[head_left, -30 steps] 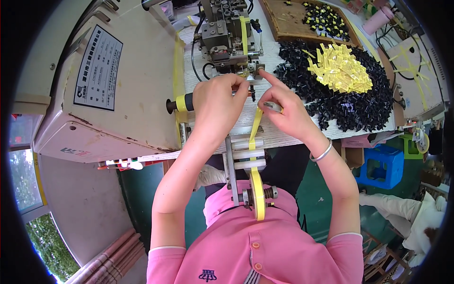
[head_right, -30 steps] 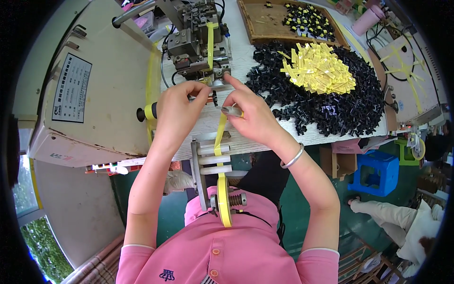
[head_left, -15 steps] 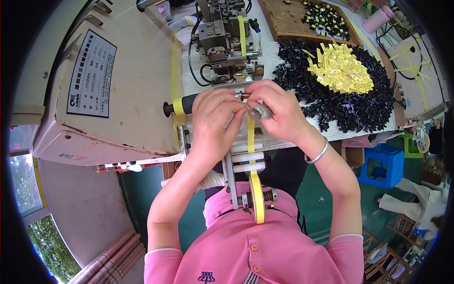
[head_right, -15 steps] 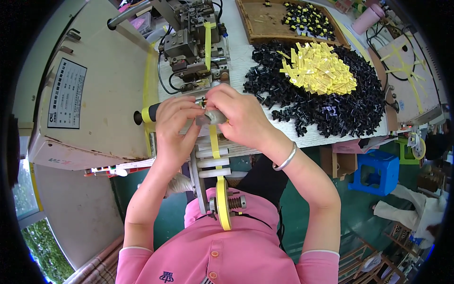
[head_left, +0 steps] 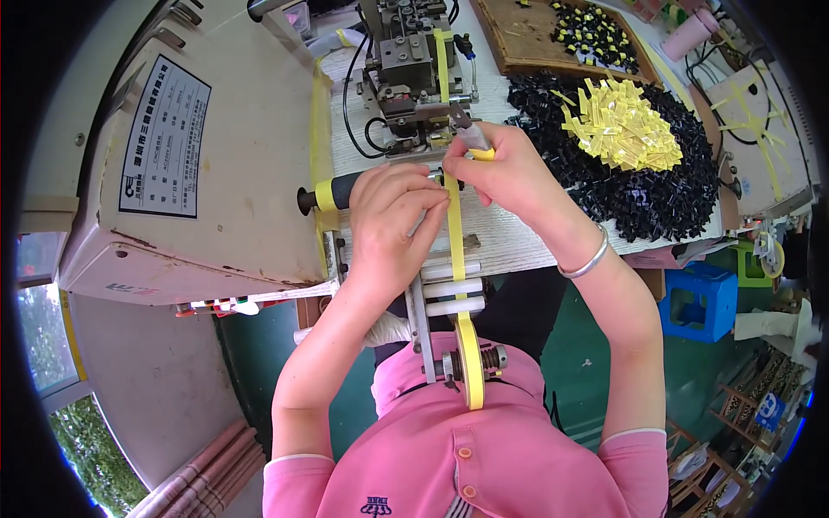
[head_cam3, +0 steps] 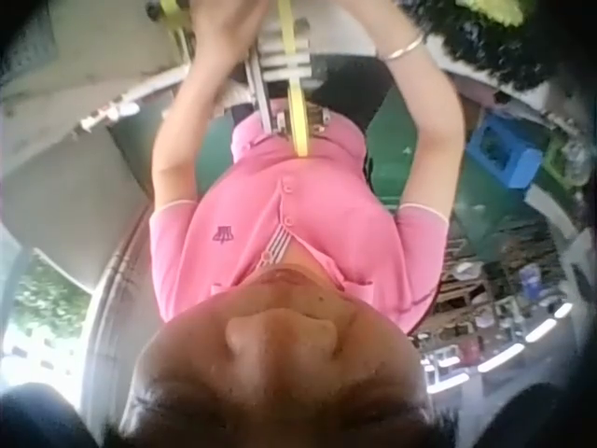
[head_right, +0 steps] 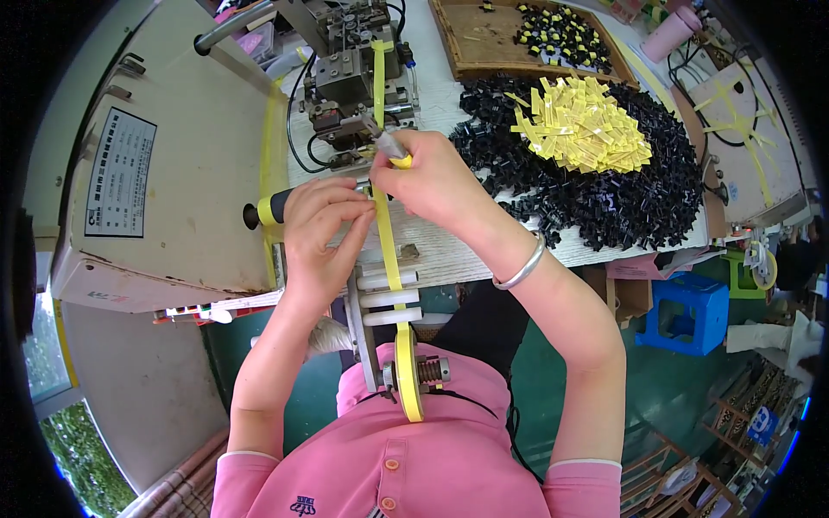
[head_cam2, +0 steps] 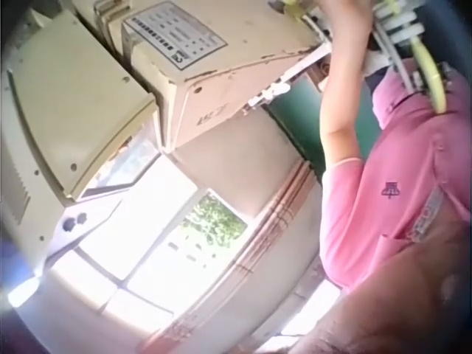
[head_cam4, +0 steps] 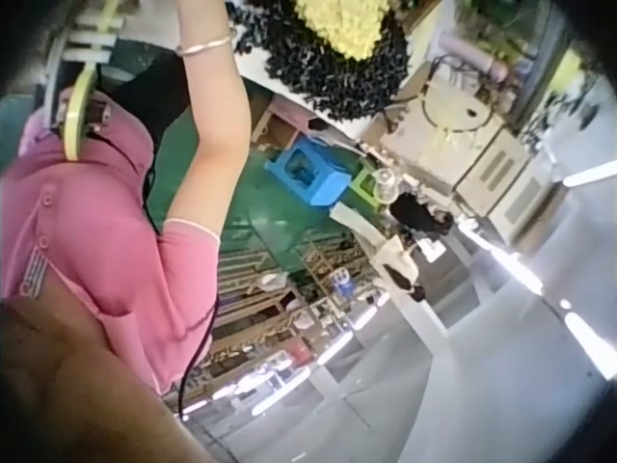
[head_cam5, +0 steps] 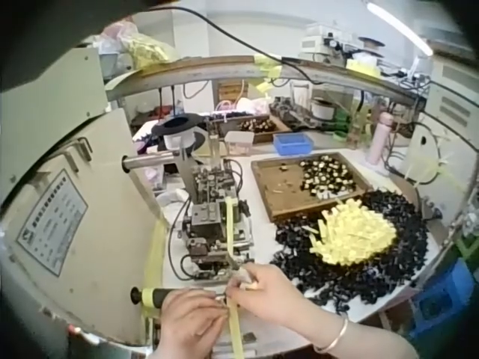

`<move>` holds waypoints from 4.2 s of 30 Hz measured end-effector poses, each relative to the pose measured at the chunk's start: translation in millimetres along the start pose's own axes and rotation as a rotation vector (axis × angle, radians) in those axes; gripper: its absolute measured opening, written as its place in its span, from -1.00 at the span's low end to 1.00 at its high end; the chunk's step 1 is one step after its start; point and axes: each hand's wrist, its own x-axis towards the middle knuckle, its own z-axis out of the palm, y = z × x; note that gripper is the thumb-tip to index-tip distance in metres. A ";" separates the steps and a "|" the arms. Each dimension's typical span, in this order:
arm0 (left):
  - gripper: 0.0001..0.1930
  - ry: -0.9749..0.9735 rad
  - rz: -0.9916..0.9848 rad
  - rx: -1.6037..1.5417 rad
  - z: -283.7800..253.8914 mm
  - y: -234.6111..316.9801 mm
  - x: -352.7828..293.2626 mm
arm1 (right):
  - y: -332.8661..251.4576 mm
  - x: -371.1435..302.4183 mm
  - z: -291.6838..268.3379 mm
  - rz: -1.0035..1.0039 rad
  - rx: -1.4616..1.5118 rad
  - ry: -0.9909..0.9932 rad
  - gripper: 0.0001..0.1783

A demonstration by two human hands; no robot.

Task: The person assembles small electronic components by manually crimping plastic parts onto wires using a crimping machine.

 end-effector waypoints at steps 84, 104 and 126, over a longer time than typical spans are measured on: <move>-0.93 -0.152 -0.080 0.058 2.9 2.8 28.2 | 36.3 -22.5 -5.2 -0.169 0.296 0.158 -0.91; -0.87 -0.086 0.050 0.096 1.9 -4.6 22.7 | 42.0 -17.2 -3.0 -0.257 0.078 0.189 -0.93; -0.79 -0.143 0.223 0.119 -1.7 -12.6 21.0 | 39.5 -21.7 -3.2 -0.274 -0.008 0.165 -0.91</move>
